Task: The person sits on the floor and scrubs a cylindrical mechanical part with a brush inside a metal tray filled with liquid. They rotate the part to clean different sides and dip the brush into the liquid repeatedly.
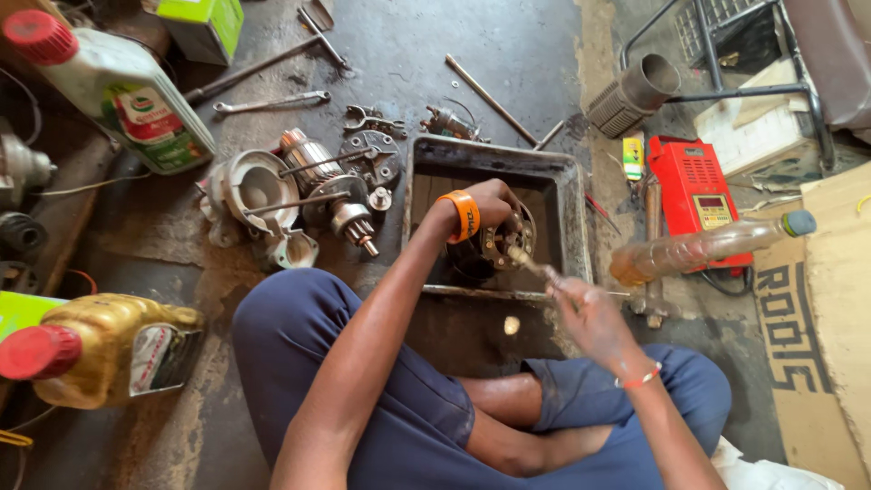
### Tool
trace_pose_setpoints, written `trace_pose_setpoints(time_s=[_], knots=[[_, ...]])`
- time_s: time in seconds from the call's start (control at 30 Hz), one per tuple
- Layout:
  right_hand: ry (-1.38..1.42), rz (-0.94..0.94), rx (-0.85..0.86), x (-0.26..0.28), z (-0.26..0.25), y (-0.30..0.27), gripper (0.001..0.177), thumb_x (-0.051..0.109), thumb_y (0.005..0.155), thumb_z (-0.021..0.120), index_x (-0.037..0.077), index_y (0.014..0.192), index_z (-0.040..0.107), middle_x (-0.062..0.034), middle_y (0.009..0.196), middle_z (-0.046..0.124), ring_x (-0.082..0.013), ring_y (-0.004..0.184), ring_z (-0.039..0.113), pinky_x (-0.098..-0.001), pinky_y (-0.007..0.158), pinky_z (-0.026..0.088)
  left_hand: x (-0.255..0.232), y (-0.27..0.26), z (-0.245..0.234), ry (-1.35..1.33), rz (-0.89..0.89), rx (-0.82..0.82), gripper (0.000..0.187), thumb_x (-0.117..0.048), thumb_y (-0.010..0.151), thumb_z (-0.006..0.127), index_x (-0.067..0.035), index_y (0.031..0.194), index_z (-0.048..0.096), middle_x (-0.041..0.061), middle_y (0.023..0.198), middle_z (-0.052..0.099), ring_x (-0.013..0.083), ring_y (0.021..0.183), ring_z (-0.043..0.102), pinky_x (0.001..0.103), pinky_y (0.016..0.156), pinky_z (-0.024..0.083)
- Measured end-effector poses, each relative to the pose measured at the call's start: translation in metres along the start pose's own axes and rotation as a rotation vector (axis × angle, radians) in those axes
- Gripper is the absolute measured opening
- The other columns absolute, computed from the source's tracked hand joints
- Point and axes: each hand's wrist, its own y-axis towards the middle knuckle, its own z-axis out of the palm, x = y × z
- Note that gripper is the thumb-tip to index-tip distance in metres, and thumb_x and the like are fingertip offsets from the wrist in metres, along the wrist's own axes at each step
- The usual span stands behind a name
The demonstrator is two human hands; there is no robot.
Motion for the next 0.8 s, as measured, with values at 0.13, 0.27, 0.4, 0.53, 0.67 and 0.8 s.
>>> trace_pose_setpoints(time_s=[0.13, 0.27, 0.4, 0.53, 0.67, 0.8], knots=[[-0.142, 0.026, -0.097, 0.000, 0.004, -0.005, 0.022, 0.015, 0.101, 0.058, 0.002, 0.110, 0.072, -0.0187, 0.099, 0.072, -0.0298, 0.083, 0.070, -0.0385, 0.072, 0.054, 0.003, -0.001, 0.003, -0.012, -0.041, -0.037, 0.025, -0.012, 0.074, 0.073, 0.000, 0.094, 0.081, 0.012, 0.080, 0.079, 0.0168, 0.070, 0.071, 0.034, 0.067, 0.056], [-0.119, 0.093, -0.066, 0.010, 0.002, -0.001, 0.022, 0.015, 0.099, 0.058, 0.002, 0.111, 0.071, -0.0174, 0.096, 0.072, -0.0315, 0.080, 0.072, -0.0407, 0.072, 0.055, 0.000, 0.003, 0.006, -0.059, -0.024, -0.025, 0.024, -0.012, 0.074, 0.076, 0.003, 0.093, 0.079, 0.013, 0.079, 0.078, 0.0165, 0.069, 0.070, 0.033, 0.066, 0.056], [-0.286, 0.047, -0.064, 0.028, 0.009, 0.001, 0.020, 0.014, 0.097, 0.059, 0.004, 0.108, 0.072, -0.0183, 0.091, 0.070, -0.0385, 0.085, 0.069, -0.0449, 0.072, 0.054, 0.001, 0.000, 0.006, -0.085, -0.082, -0.075, 0.023, -0.013, 0.073, 0.078, 0.004, 0.088, 0.080, 0.013, 0.078, 0.079, 0.0167, 0.069, 0.071, 0.033, 0.065, 0.055], [-0.325, 0.008, -0.134, 0.044, 0.005, 0.006, 0.020, 0.011, 0.097, 0.058, 0.005, 0.110, 0.071, -0.0171, 0.093, 0.071, -0.0400, 0.084, 0.068, -0.0470, 0.071, 0.054, 0.000, 0.002, 0.006, -0.028, -0.141, -0.125, 0.021, -0.014, 0.075, 0.078, 0.003, 0.089, 0.081, 0.013, 0.078, 0.078, 0.0176, 0.069, 0.068, 0.035, 0.065, 0.053], [-0.422, 0.040, -0.132, 0.063, 0.007, -0.002, 0.027, 0.012, 0.096, 0.058, 0.006, 0.120, 0.070, -0.0188, 0.084, 0.067, -0.0416, 0.077, 0.066, -0.0493, 0.066, 0.052, 0.001, 0.005, 0.008, -0.100, -0.113, -0.112, 0.022, -0.010, 0.072, 0.073, -0.001, 0.090, 0.082, 0.011, 0.079, 0.079, 0.0160, 0.070, 0.070, 0.032, 0.068, 0.055], [-0.472, 0.128, -0.163, 0.068, 0.023, 0.004, 0.018, 0.014, 0.099, 0.058, 0.007, 0.108, 0.071, -0.0183, 0.083, 0.066, -0.0418, 0.073, 0.065, -0.0501, 0.063, 0.050, 0.007, 0.008, 0.009, -0.027, -0.142, -0.111, 0.023, -0.012, 0.077, 0.067, -0.003, 0.092, 0.083, 0.011, 0.077, 0.078, 0.0175, 0.068, 0.068, 0.034, 0.067, 0.055]])
